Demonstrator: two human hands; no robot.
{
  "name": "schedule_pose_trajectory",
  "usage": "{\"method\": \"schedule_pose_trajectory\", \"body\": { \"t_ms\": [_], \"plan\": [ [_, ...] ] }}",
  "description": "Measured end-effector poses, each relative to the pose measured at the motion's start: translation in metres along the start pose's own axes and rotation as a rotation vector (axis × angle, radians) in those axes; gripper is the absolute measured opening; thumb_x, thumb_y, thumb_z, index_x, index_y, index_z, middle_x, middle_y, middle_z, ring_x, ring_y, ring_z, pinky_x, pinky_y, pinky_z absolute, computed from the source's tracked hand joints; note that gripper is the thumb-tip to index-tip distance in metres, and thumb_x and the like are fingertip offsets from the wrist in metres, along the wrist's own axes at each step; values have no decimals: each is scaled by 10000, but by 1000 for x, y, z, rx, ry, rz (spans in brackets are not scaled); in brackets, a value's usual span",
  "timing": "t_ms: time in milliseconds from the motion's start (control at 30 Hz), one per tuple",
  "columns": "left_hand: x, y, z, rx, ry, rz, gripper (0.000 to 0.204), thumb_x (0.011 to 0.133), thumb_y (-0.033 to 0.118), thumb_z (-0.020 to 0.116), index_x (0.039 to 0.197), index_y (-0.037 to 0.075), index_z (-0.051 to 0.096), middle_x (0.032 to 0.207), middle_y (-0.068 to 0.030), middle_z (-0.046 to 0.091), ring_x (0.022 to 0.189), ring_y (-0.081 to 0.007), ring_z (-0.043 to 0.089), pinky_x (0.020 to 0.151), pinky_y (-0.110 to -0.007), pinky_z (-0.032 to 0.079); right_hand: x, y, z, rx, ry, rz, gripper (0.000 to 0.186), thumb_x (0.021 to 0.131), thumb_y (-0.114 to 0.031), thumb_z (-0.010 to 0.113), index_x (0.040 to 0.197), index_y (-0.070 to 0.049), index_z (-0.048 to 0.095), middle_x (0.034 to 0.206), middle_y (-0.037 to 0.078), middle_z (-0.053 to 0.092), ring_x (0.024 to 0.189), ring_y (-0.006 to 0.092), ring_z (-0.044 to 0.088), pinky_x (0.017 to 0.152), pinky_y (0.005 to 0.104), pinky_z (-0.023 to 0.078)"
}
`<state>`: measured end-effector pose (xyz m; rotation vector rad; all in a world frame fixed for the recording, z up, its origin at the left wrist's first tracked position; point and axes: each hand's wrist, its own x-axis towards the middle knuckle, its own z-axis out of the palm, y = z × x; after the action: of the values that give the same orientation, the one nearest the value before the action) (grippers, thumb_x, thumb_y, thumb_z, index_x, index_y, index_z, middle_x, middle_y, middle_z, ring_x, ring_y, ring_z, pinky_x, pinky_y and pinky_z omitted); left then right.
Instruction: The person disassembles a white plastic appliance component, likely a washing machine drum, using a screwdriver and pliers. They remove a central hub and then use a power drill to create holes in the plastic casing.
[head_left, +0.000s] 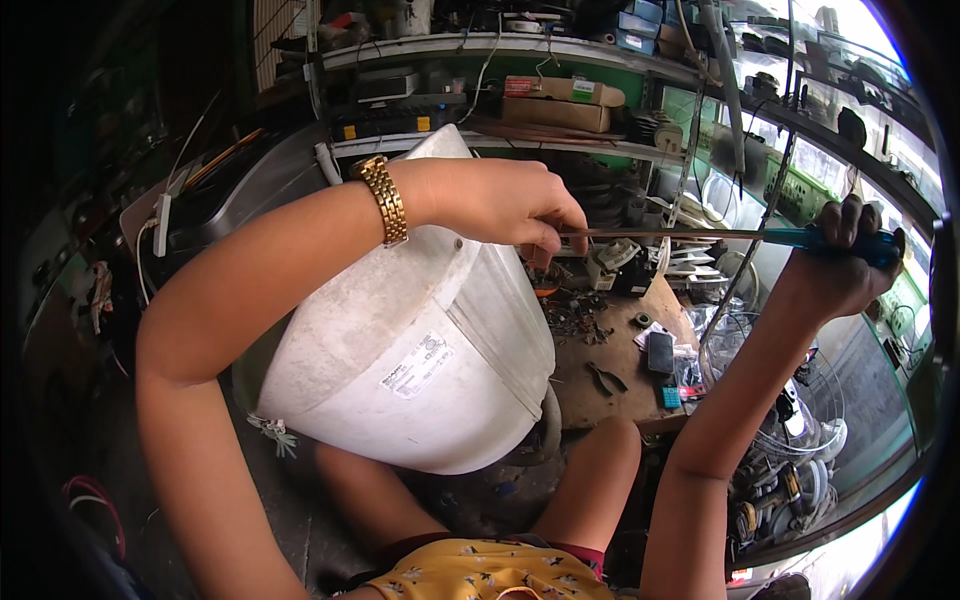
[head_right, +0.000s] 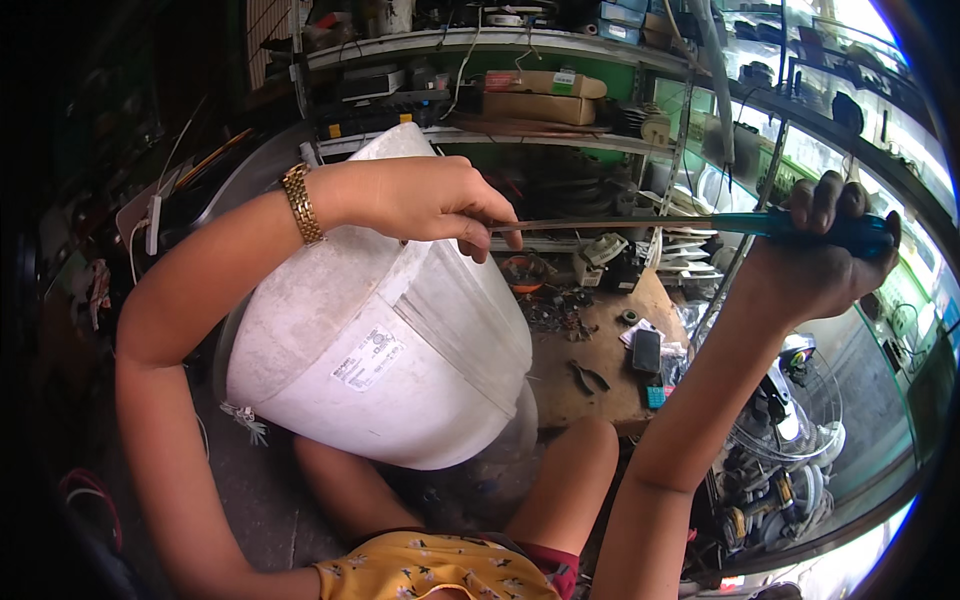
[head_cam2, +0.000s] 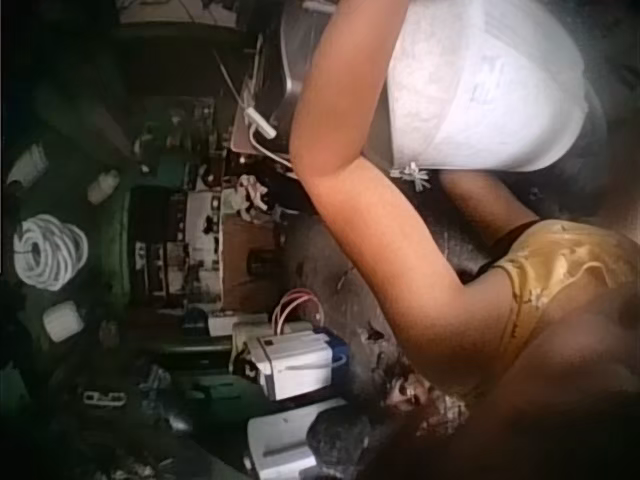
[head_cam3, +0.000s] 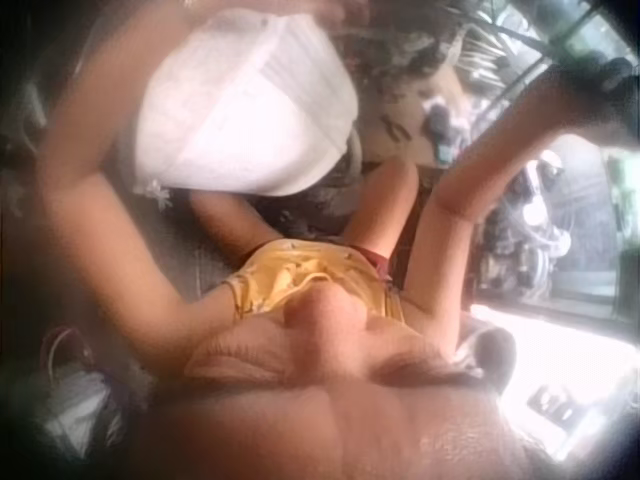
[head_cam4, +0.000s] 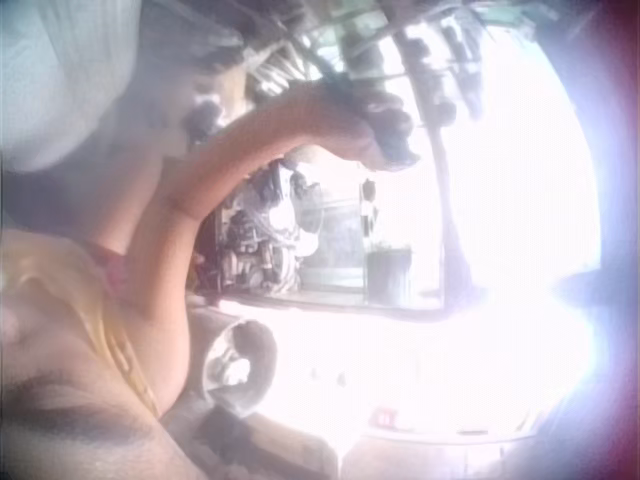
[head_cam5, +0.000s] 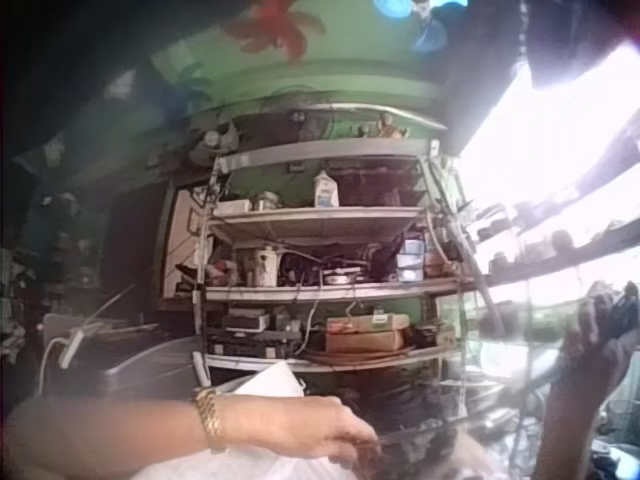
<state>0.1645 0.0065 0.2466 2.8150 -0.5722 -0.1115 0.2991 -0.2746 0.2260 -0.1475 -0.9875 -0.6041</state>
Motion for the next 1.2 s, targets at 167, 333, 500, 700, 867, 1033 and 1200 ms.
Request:
{"method": "schedule_pose_trajectory", "body": {
  "t_ms": [167, 333, 500, 700, 867, 1033, 1200],
  "plan": [
    [-2, -9, 4, -38, -21, -1, 252, 907, 57, 533, 1134, 17, 635, 854, -113, 704, 807, -169, 680, 763, -299, 530, -8, 10, 0, -37, 93, 19, 276, 959, -267, 409, 779, -73, 330, 721, 48, 346, 547, 152, 327, 447, 264, 297],
    [-4, -9, 0, -2, -21, -4, 253, 903, 34, 518, 1125, 11, 637, 864, -118, 706, 789, -182, 689, 748, -305, 534, -2, 15, -25, 65, -19, 51, 231, 978, -313, 381, 891, -102, 412, 773, 43, 414, 547, 132, 397, 425, 248, 342],
    [-5, -14, 3, -38, -10, 23, 260, 895, 14, 512, 1124, 3, 635, 893, -122, 709, 767, -188, 689, 729, -308, 542, -5, 16, -30, 91, -7, 62, 241, 963, -308, 393, 886, -81, 410, 761, 49, 411, 553, 135, 392, 435, 247, 347],
    [-2, -15, 5, -25, -18, 45, 258, 892, 11, 513, 1118, -5, 637, 910, -126, 709, 764, -188, 687, 723, -298, 545, -3, 15, -40, 99, -17, 88, 244, 955, -299, 400, 869, -70, 404, 751, 49, 402, 551, 135, 373, 429, 245, 328],
    [-3, -17, 1, -35, -65, 8, 256, 915, 39, 488, 1123, -1, 632, 917, -135, 706, 839, -200, 683, 785, -326, 534, 0, 9, -40, -141, -14, 64, 350, 976, -328, 433, 1044, 11, 487, 939, 122, 550, 759, 224, 543, 659, 344, 481],
    [-10, -21, 7, -29, 43, -46, 260, 944, 104, 476, 1130, 3, 626, 964, -134, 704, 934, -246, 664, 854, -351, 504, -2, 5, -18, 79, 49, 243, 297, 972, -243, 455, 1046, 45, 462, 975, 175, 504, 842, 258, 504, 737, 378, 456],
    [-21, -2, 10, 249, 163, -177, 317, 940, 241, 521, 1154, 29, 621, 998, -127, 697, 992, -288, 641, 885, -401, 476, -2, -2, -57, 425, -102, 270, 234, 928, -218, 493, 853, -34, 370, 789, 79, 338, 730, 200, 328, 583, 314, 335]
  ]
}}
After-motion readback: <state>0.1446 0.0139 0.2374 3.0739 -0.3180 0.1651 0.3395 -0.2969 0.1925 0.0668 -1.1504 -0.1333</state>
